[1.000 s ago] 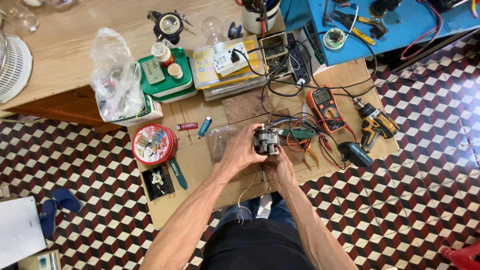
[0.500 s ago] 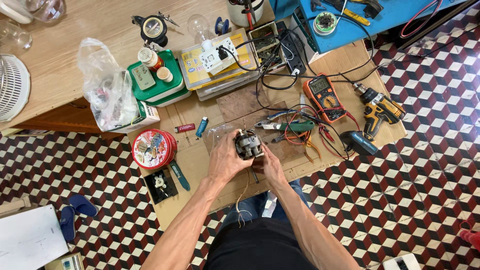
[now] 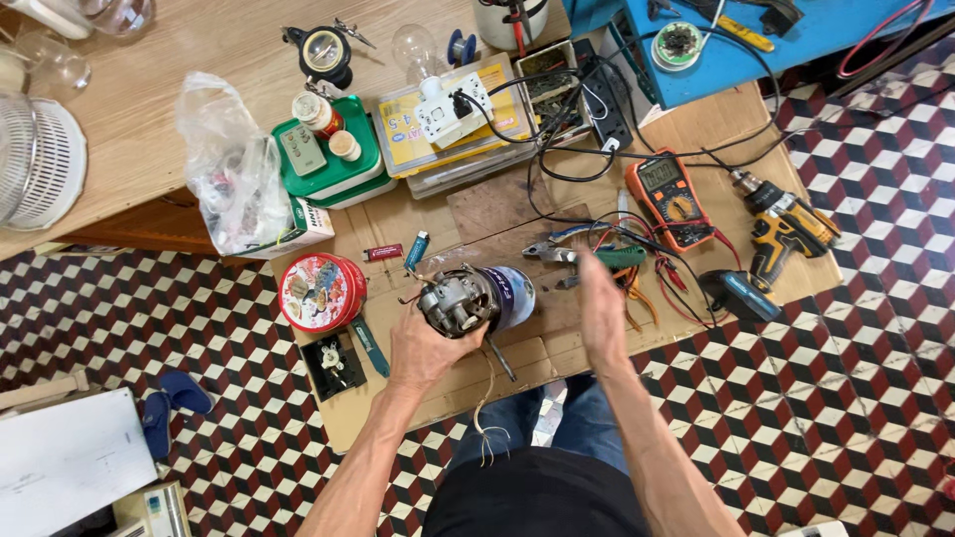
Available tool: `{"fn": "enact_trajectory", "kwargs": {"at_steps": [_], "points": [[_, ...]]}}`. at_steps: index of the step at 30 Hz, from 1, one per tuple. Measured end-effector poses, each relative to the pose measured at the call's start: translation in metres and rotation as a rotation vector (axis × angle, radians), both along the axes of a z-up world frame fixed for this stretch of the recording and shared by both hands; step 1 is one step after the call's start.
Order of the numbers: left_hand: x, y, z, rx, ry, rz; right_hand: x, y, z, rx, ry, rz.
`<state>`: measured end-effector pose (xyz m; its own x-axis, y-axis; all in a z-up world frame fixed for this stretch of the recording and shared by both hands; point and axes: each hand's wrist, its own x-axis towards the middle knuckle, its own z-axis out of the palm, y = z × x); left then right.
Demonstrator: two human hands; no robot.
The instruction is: The person uses a cordless drill to remove screws from a small electric motor, then disassembles the housing to separate the stator and rotor. They use pliers to pull apart the components and inspect the internal windings and shaft.
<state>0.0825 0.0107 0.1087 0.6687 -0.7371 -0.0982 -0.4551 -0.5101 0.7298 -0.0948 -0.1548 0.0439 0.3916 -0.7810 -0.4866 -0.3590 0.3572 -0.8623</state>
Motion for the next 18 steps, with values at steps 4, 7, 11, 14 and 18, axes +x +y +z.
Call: {"fn": "enact_trajectory", "kwargs": {"at_steps": [4,7,11,14,18], "points": [[0.003,0.007,-0.002,-0.075,-0.169,0.022,0.007,-0.030,-0.017,-0.402,-0.334,-0.179],[-0.003,0.001,-0.017,-0.024,-0.092,0.129,0.061,0.029,-0.072,-0.205,-0.364,0.354],[-0.002,-0.003,-0.038,-0.065,-0.025,0.103,0.066,0.048,-0.121,0.190,-0.305,0.296],[0.001,-0.002,-0.047,-0.078,-0.011,0.130,0.055,0.042,-0.123,0.214,-0.227,0.345],[-0.001,0.003,-0.052,-0.081,0.070,0.231,0.054,0.051,-0.096,0.027,-0.218,0.411]]}}
